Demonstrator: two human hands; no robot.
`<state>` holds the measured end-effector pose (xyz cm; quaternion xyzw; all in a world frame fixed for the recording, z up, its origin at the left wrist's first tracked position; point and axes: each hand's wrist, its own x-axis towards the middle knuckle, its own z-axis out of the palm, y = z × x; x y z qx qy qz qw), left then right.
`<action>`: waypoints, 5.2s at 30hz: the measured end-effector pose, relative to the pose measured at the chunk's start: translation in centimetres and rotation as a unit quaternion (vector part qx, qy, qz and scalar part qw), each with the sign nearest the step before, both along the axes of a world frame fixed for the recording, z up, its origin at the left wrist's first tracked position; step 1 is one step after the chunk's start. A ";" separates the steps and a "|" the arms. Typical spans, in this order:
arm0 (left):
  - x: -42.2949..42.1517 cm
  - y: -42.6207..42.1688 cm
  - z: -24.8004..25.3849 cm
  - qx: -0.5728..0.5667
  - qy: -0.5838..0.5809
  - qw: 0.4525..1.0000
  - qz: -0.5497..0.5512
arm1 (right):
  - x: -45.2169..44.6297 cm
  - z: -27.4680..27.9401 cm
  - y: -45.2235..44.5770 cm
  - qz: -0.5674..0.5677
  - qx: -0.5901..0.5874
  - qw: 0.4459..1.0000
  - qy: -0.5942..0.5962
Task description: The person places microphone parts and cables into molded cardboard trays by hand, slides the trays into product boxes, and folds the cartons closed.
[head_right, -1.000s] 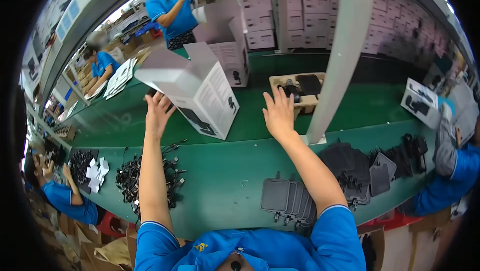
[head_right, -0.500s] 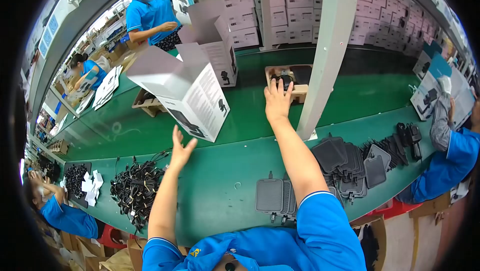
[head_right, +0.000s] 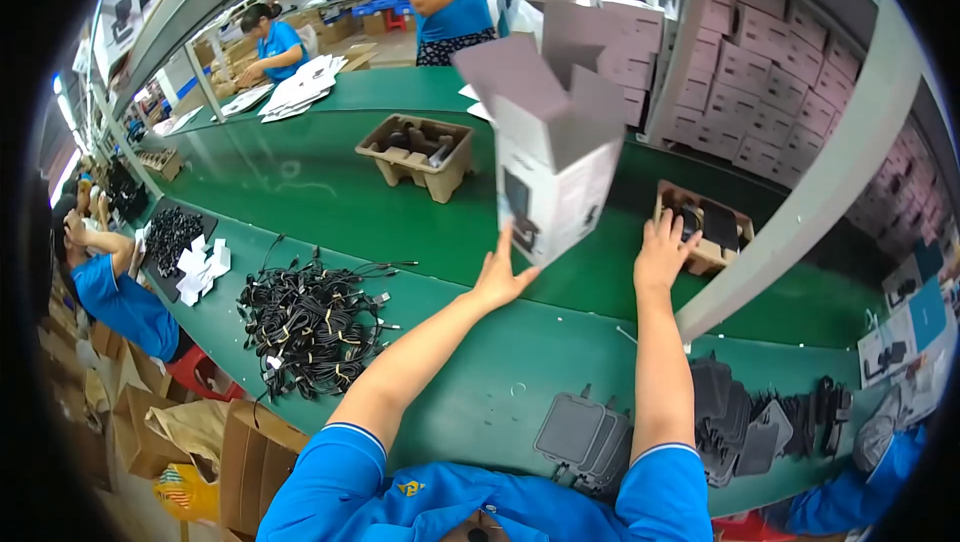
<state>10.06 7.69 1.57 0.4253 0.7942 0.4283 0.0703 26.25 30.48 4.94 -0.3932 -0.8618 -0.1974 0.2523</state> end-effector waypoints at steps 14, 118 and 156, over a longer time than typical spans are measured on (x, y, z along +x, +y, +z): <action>-23.2 -5.3 6.3 -0.209 0.457 0.863 0.059 | 1.5 0.8 -0.6 0.020 0.041 0.999 -0.010; 5.2 -11.4 -4.8 0.162 -0.179 0.966 0.092 | -19.3 5.4 -38.8 0.630 -0.179 0.738 -0.166; 9.8 -15.8 10.5 0.337 -0.443 0.829 -0.062 | -3.8 9.2 -27.2 0.464 -0.467 0.716 0.232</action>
